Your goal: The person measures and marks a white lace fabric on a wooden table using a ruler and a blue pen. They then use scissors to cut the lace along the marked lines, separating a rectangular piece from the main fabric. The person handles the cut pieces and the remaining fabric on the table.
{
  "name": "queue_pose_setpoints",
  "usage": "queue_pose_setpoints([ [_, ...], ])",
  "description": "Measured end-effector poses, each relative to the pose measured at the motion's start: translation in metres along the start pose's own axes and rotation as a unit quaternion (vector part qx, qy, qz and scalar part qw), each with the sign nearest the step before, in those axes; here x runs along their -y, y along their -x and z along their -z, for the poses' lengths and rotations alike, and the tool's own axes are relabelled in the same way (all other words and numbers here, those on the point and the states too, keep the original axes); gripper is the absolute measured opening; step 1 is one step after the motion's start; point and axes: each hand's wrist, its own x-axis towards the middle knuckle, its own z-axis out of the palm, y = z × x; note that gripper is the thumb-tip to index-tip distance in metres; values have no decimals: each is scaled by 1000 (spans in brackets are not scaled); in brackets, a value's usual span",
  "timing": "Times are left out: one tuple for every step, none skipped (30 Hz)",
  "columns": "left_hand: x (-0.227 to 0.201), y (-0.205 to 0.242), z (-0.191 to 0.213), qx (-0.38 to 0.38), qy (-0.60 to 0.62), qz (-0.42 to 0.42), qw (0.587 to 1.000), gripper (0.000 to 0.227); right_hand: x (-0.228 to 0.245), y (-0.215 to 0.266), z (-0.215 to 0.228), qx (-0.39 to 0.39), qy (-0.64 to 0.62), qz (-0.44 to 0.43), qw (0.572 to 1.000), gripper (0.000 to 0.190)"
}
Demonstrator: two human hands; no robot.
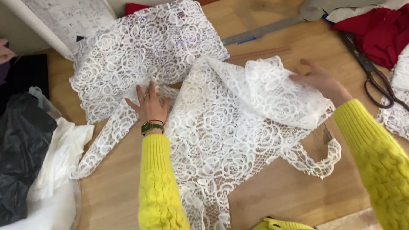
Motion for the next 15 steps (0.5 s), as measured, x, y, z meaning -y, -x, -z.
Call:
queue_pose_setpoints([
  [4, -4, -9, 7, -36, 18, 999, 79, 6, -6, 1, 57, 4, -28, 998, 96],
  [16, -7, -22, 7, -37, 18, 999, 79, 2, -10, 7, 58, 4, -27, 998, 96],
  [29, -10, -35, -13, -83, -26, 996, 57, -2, -15, 14, 30, 28, -1, 999, 83],
  [40, -11, -48, -32, -128, -69, 989, 36, -7, -18, 22, 2, 53, 25, 998, 72],
  [35, -12, -15, -32, -128, -69, 989, 36, -3, -24, 39, 3, 54, 25, 998, 72],
  [30, -10, 17, 15, -51, 0, 999, 26, -1, -28, 57, -50, 63, 15, 997, 64],
  [24, -8, 49, 62, 27, 68, 995, 20, 2, -31, 75, -102, 71, 4, 992, 58],
  [46, -8, 41, 63, 28, 68, 995, 20, 27, -10, 86, -102, 72, 3, 992, 58],
  [68, -8, 32, -72, 75, 63, 993, 14, 52, 13, 97, -155, 82, -47, 983, 66],
  [89, -7, 24, -205, 120, 55, 970, 8, 75, 36, 108, -208, 91, -98, 969, 75],
  [100, -8, 39, -203, 121, 55, 970, 8, 23, -10, 143, -208, 92, -100, 969, 75],
  [112, -9, 55, -202, 221, 85, 950, 14, -21, -48, 181, -209, -65, -23, 975, 72],
  [124, -10, 71, -199, 319, 114, 920, 19, -60, -80, 217, -201, -220, 53, 953, 74],
  [131, -8, 85, -201, 318, 114, 920, 19, -66, -85, 230, -200, -220, 54, 953, 74],
  [137, -6, 98, -201, 351, 135, 905, 17, -72, -90, 242, -154, -224, 74, 959, 45],
])
